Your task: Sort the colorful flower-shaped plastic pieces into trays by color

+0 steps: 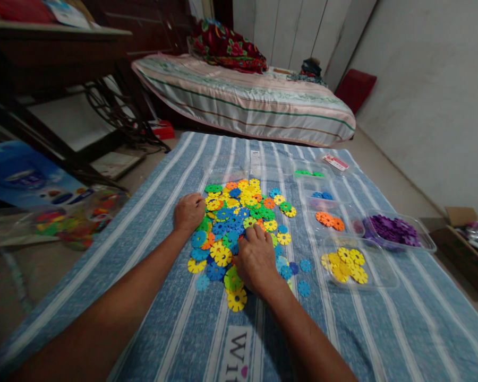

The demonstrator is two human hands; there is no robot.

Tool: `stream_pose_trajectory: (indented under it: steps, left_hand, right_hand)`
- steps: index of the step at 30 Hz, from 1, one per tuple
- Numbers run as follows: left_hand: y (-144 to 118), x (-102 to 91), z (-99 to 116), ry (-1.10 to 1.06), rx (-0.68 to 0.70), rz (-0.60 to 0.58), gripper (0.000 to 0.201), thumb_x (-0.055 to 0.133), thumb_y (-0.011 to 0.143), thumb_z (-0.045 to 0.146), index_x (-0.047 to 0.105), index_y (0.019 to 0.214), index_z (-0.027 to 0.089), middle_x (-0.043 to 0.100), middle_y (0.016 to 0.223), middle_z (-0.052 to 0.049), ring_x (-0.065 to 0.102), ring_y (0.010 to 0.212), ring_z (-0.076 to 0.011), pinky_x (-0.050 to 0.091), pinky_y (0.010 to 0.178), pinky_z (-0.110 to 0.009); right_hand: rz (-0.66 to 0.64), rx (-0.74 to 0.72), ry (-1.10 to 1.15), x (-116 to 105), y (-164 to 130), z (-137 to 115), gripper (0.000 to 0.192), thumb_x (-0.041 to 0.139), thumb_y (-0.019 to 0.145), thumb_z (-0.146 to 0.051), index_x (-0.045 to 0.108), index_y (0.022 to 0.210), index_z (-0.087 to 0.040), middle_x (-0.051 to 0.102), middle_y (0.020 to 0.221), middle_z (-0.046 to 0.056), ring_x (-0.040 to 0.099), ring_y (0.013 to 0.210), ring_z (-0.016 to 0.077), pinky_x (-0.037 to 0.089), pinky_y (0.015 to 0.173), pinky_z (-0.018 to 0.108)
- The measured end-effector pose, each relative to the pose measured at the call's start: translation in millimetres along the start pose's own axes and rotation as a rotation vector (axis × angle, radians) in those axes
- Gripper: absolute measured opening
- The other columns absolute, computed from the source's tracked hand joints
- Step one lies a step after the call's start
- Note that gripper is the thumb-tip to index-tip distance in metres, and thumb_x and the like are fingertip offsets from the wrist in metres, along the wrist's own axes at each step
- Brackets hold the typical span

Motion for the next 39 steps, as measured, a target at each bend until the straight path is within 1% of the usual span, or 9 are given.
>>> stream_pose_trajectory:
  steps: [8,15,19,23,28,32,35,37,39]
  left_hand:
    - [0,0.9,-1,-0.018,0.004,0.020,0.023,0.041,0.087,0.020,0.059,0.073,0.022,0.072,0.097,-0.009,0.063,0.098,-0.0236,0.045,0.088,-0.036]
    - [0,1.4,-2,-0.041,0.005,0.037,0.023,0.042,0.086,0.019,0.062,0.075,0.022,0.072,0.097,-0.009,0.063,0.100,-0.0240,0.046,0.089,-0.036]
    - [-1,0.3,-1,-0.016,-0.002,0.013,0.023,0.041,0.086,0.020,0.062,0.075,0.021,0.071,0.096,-0.010,0.062,0.097,-0.0245,0.045,0.087,-0.037]
    - [0,0.8,-1,-0.017,-0.003,0.013,0.023,0.041,0.087,0.020,0.060,0.075,0.022,0.071,0.094,-0.009,0.063,0.098,-0.0236,0.045,0.088,-0.036]
    - [0,2.5,-2,-0.041,0.000,0.025,0.023,0.041,0.087,0.020,0.062,0.076,0.022,0.072,0.098,-0.010,0.063,0.101,-0.0243,0.046,0.090,-0.037]
    - [1,2.5,-2,-0.040,0.002,0.017,0.023,0.043,0.086,0.019,0.063,0.077,0.022,0.072,0.098,-0.010,0.063,0.102,-0.0246,0.046,0.090,-0.037]
    - [1,2.2,-3,-0.032,0.008,0.019,0.023,0.043,0.086,0.019,0.064,0.077,0.022,0.072,0.097,-0.010,0.062,0.100,-0.0251,0.046,0.089,-0.038]
    - [1,2.1,-2,-0.032,0.015,0.027,0.023,0.043,0.086,0.019,0.064,0.077,0.022,0.072,0.097,-0.009,0.062,0.100,-0.0250,0.046,0.089,-0.038]
    - [1,2.0,-2,-0.035,0.015,0.035,0.023,0.043,0.086,0.020,0.064,0.077,0.023,0.072,0.096,-0.009,0.062,0.100,-0.0246,0.046,0.089,-0.037]
  right_hand:
    - [0.120,-0.002,0.100,3,-5,2,0.035,0.080,0.078,-0.034,0.073,0.107,-0.016,0.055,0.141,0.017,0.039,0.139,0.0386,0.040,0.109,0.052]
    - [0.153,-0.039,0.208,6,-6,1,0.024,0.084,0.072,-0.025,0.074,0.093,-0.018,0.057,0.139,0.015,0.040,0.138,0.0363,0.042,0.109,0.051]
    - [0.188,-0.067,0.316,3,-6,7,0.010,0.077,0.075,-0.015,0.073,0.082,-0.020,0.064,0.127,0.012,0.050,0.128,0.0316,0.044,0.107,0.048]
    - [0.214,-0.082,0.431,-4,-12,19,0.014,0.074,0.074,-0.009,0.069,0.069,-0.022,0.069,0.110,0.008,0.060,0.113,0.0272,0.049,0.098,0.043]
    - [0.337,-0.066,0.480,-32,-24,50,0.012,0.071,0.082,-0.018,0.068,0.071,-0.023,0.071,0.108,0.007,0.064,0.109,0.0257,0.051,0.093,0.042]
    - [0.652,-0.006,0.300,-79,-35,107,0.017,0.066,0.087,-0.032,0.065,0.072,-0.023,0.070,0.103,0.009,0.065,0.101,0.0273,0.050,0.091,0.045]
    - [0.893,0.179,0.065,-106,-49,151,0.014,0.063,0.087,-0.034,0.066,0.079,-0.022,0.069,0.094,0.011,0.063,0.097,0.0304,0.047,0.090,0.048]
    - [0.941,0.255,0.012,-109,-55,164,0.015,0.062,0.087,-0.035,0.067,0.085,-0.021,0.069,0.090,0.011,0.063,0.092,0.0302,0.047,0.088,0.048]
    - [0.898,0.197,0.075,-100,-56,158,0.016,0.060,0.088,-0.036,0.067,0.087,-0.022,0.070,0.088,0.009,0.064,0.088,0.0283,0.049,0.084,0.045]
Point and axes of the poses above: each hand's wrist, its own y-axis towards the middle knuckle, its own x-axis out of the palm, z = x × y, the point moved 7 cm from there along y, towards the middle knuckle
